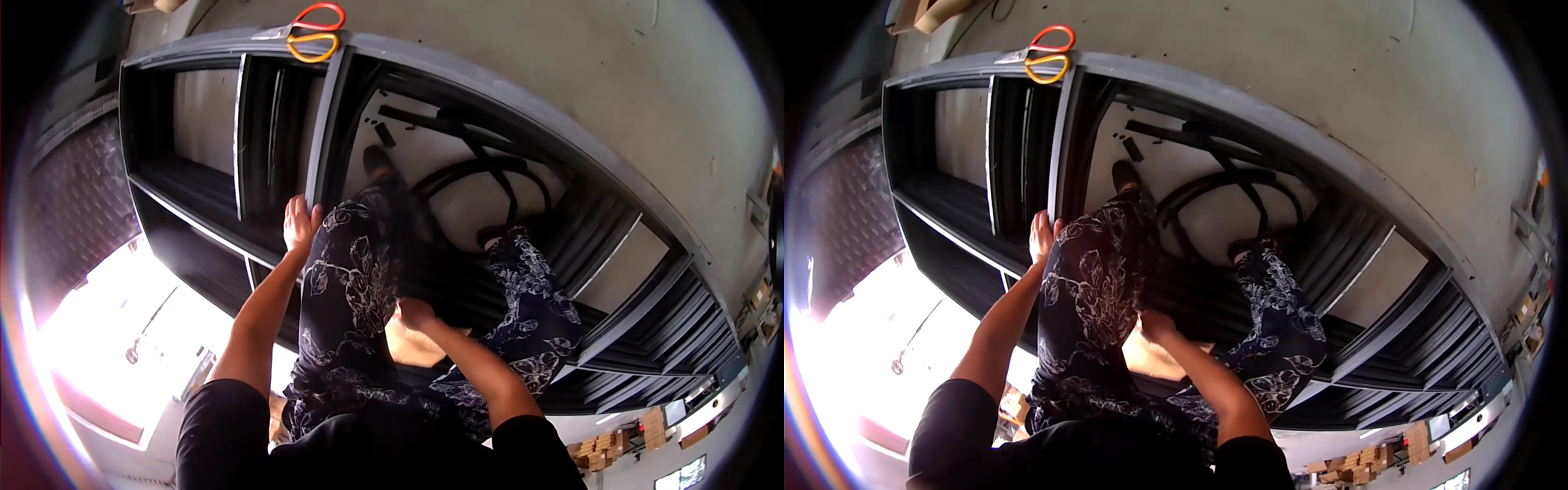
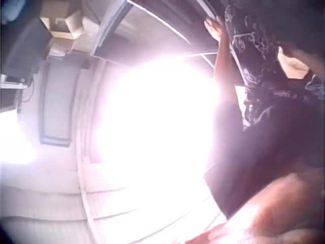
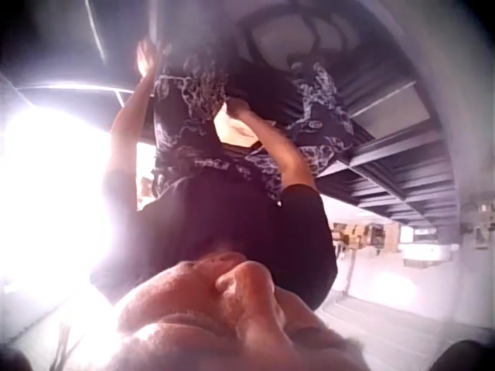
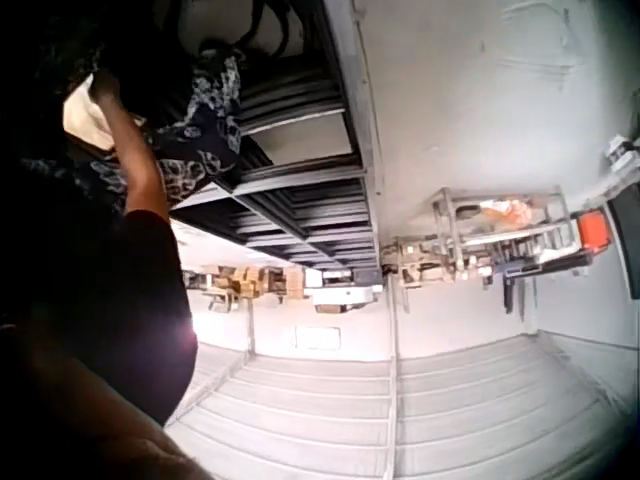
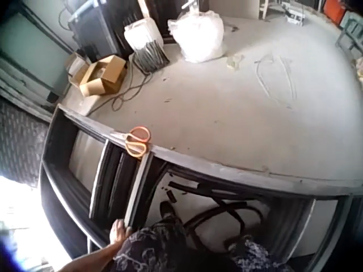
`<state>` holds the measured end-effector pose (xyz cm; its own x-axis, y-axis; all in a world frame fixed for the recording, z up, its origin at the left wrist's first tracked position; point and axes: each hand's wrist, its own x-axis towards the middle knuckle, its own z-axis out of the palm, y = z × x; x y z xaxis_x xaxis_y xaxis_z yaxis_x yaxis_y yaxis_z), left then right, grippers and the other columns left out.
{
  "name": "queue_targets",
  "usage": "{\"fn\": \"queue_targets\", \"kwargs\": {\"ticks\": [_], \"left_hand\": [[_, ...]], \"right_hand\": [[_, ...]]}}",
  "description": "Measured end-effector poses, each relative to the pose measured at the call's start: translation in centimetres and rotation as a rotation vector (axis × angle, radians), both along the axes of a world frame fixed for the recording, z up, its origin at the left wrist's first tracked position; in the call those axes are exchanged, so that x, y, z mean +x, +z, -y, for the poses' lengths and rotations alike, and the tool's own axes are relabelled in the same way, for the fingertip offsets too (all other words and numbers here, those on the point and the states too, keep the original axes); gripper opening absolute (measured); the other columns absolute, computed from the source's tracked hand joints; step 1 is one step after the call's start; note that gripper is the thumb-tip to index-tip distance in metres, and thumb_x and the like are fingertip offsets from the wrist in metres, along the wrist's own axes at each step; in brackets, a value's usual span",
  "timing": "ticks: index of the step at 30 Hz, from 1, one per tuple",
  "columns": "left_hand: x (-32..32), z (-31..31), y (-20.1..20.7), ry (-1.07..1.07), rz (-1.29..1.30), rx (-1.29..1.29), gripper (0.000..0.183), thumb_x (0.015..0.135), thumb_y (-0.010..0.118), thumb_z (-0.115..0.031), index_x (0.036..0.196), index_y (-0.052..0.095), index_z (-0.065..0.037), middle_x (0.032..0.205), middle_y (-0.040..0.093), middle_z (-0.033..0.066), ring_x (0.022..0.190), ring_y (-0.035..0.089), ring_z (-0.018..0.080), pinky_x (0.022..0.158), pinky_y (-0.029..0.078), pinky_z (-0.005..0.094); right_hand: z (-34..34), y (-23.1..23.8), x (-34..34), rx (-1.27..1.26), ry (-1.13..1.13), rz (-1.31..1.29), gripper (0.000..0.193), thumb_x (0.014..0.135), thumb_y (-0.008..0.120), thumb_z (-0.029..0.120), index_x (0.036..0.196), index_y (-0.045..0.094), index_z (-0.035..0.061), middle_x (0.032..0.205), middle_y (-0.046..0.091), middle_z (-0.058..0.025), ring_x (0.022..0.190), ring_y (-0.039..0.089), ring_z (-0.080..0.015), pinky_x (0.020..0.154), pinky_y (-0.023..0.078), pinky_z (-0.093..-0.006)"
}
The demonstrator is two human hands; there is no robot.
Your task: The person fits a rubber strip into the groove of a metal frame, cuts the strip with scissors, and presses the rubber into the channels of several frames.
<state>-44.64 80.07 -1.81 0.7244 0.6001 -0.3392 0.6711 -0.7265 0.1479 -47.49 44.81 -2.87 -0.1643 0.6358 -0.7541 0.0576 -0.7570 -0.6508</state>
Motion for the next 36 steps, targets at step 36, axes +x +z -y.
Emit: {"fn": "queue_targets", "kwargs": {"ticks": [36], "left_hand": [[-3.4,2.3,3.0,-0.043,0.19,0.127,0.036,0.096,0.052,-0.032,0.105,0.06,0.003,0.101,0.061,0.0218,0.098,0.057,0.0411,0.086,0.046,0.0479]], "right_hand": [[2.3,-0.3,-1.6,0.087,0.334,0.09,0.031,0.088,0.054,0.02,0.108,0.073,0.0058,0.113,0.069,-0.0185,0.106,0.068,-0.0329,0.084,0.054,-0.0478]]}}
